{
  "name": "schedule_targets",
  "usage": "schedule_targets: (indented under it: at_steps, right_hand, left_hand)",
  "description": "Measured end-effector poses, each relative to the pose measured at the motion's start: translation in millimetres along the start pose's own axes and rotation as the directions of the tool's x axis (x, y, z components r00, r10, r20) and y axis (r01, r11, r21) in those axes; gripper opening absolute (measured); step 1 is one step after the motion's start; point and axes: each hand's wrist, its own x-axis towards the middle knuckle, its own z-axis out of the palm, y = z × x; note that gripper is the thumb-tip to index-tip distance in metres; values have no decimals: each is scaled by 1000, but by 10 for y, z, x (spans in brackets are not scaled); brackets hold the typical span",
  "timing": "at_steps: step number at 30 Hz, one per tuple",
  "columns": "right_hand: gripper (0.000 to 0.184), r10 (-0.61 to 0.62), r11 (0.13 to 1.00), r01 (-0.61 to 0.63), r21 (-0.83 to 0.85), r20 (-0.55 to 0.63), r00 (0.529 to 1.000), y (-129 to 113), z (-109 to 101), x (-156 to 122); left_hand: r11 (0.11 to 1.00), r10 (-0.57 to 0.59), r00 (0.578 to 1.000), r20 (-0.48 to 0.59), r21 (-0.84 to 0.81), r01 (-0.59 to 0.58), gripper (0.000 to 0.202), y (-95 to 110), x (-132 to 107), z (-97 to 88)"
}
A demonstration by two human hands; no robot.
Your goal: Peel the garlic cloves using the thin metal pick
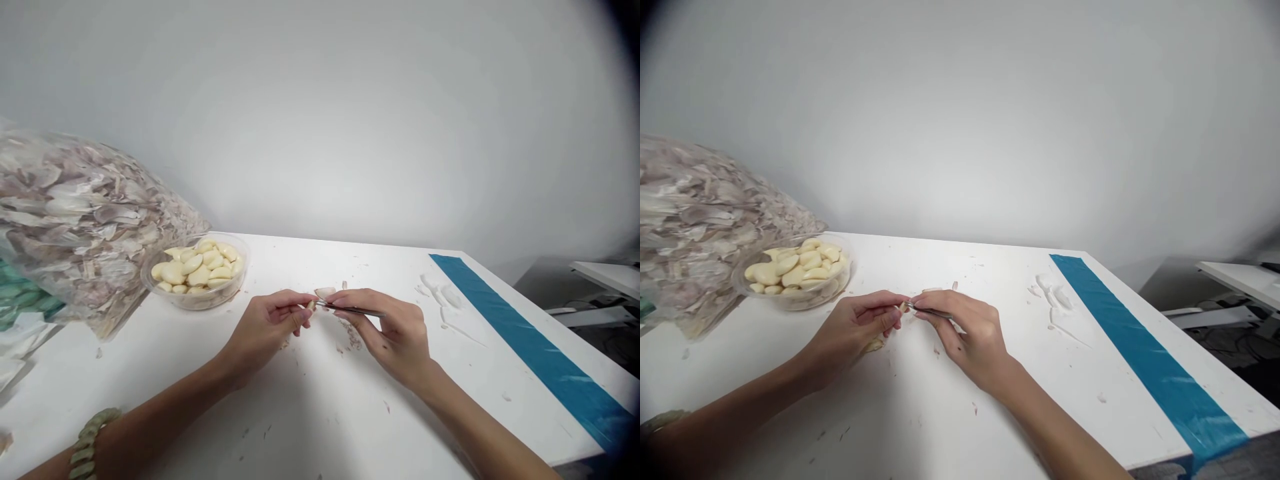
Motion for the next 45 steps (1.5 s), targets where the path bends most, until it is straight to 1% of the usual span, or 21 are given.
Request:
schedule_targets:
  at_steps: [2, 7, 9, 16, 23, 26, 29, 31, 33, 38, 41, 45]
  right_hand:
    - [32, -3, 1000, 3, -13, 21, 1000, 10, -11, 8]
    - [26, -82, 996, 83, -26, 66, 994, 41, -27, 19]
    - [24, -93, 995, 95, -29, 79, 993, 50, -35, 14]
    - [27, -116, 993, 114, 25, 150, 982, 78, -66, 22]
    - [33, -227, 974, 227, 11, 112, 968, 98, -72, 19]
    - [35, -251, 967, 253, -13, 84, 964, 96, -49, 1]
    - [36, -270, 962, 273, -11, 108, 957, 91, -6, -23]
    - [38, -285, 958, 288, -2, 127, 950, 88, 18, -37]
    - [38, -291, 956, 293, -8, 96, 952, 84, 22, -40]
    - [39, -252, 968, 251, -32, -61, 966, 57, -13, -10]
    - [39, -209, 978, 209, -10, -94, 974, 40, -5, 5]
    - [39, -150, 988, 152, 6, -113, 982, 28, 25, 3]
  left_hand:
    - [1000, 2, 1000, 0, 12, -2, 35, 0, 7, -1]
    - [999, 3, 1000, 15, 54, -3, 35, -10, 12, -12]
    - [998, 6, 1000, 12, 66, -6, 34, -14, 10, -15]
    - [997, 52, 999, 15, 60, -53, 25, -18, 2, -2]
    - [999, 30, 999, -10, 25, -30, 25, -2, -3, 12]
    - [1000, 9, 1000, -4, -8, -9, 27, -12, 2, 11]
    - [999, -3, 1000, -6, -55, 3, 27, 2, -10, 18]
    - [996, 9, 1000, -19, -84, -11, 26, 29, -28, 27]
    - [995, 18, 999, -37, -94, -21, 24, 54, -46, 32]
    - [997, -14, 998, -54, -72, 10, 25, 46, -52, 4]
    - [997, -27, 998, -55, -78, 23, 27, 25, -46, -12]
    - [994, -78, 995, -60, -86, 73, 33, 31, -45, -7]
